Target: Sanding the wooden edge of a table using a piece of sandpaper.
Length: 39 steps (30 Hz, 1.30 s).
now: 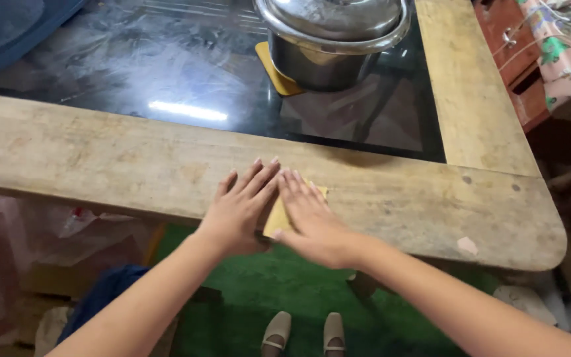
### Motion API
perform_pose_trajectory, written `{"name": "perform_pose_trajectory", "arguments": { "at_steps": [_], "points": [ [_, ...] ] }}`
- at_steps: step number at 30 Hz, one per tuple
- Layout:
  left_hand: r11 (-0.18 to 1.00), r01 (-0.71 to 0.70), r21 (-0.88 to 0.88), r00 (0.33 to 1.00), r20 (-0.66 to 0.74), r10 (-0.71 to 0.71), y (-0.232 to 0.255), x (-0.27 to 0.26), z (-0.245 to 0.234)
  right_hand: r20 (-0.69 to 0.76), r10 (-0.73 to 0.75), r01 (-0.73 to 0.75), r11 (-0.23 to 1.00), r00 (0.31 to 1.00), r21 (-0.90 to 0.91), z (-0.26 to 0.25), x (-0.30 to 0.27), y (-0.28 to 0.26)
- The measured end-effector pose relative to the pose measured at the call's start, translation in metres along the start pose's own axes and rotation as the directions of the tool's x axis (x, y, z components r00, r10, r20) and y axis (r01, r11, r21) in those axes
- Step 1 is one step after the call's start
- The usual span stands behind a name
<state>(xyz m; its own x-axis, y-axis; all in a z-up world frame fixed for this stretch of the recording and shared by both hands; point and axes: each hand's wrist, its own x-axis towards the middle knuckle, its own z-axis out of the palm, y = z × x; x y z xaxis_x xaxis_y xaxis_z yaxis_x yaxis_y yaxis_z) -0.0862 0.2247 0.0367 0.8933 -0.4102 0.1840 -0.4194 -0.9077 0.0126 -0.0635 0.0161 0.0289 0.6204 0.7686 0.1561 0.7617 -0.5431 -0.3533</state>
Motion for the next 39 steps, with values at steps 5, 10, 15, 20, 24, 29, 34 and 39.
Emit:
{"name": "perform_pose_trajectory", "arguments": {
  "at_steps": [5, 10, 15, 20, 24, 29, 34, 39],
  "points": [
    [0.981, -0.017, -0.192, 0.992, 0.117, 0.040, -0.036, -0.004, -0.001, 0.067, 0.141, -0.135, 0.988, 0.988, -0.080, -0.019, -0.058, 0.001],
    [0.977, 0.043, -0.210, 0.996, 0.085, -0.025, -0.039, -0.010, -0.004, 0.006, 0.194, -0.184, 0.940, 0.981, -0.286, -0.020, -0.073, -0.008],
    [0.949, 0.038, -0.314, 0.996, 0.083, -0.013, -0.026, -0.010, -0.019, -0.148, 0.014, -0.068, 0.929, 0.989, -0.365, 0.041, -0.013, -0.011],
    [0.998, 0.062, 0.001, 0.998, 0.032, -0.062, -0.063, -0.027, -0.043, -0.296, -0.111, -0.029, 0.902, 0.949, -0.432, 0.070, 0.049, -0.056],
    [0.997, -0.076, 0.013, 0.997, -0.015, 0.076, -0.037, -0.011, -0.043, -0.280, -0.091, -0.028, 0.919, 0.956, -0.392, 0.052, 0.022, -0.046],
    [0.981, -0.184, 0.059, 0.961, -0.198, 0.192, 0.080, 0.038, 0.028, -0.056, 0.136, -0.147, 0.884, 0.989, -0.444, 0.027, -0.095, 0.024],
    [0.985, -0.154, -0.077, 0.983, -0.112, 0.145, 0.160, 0.057, 0.005, -0.132, 0.104, -0.138, 0.948, 0.986, -0.286, -0.024, -0.166, 0.059],
    [0.996, -0.043, -0.072, 0.996, -0.081, 0.037, 0.139, 0.037, 0.006, -0.129, 0.087, -0.118, 0.959, 0.988, -0.257, -0.020, -0.133, 0.045]
  ]
}}
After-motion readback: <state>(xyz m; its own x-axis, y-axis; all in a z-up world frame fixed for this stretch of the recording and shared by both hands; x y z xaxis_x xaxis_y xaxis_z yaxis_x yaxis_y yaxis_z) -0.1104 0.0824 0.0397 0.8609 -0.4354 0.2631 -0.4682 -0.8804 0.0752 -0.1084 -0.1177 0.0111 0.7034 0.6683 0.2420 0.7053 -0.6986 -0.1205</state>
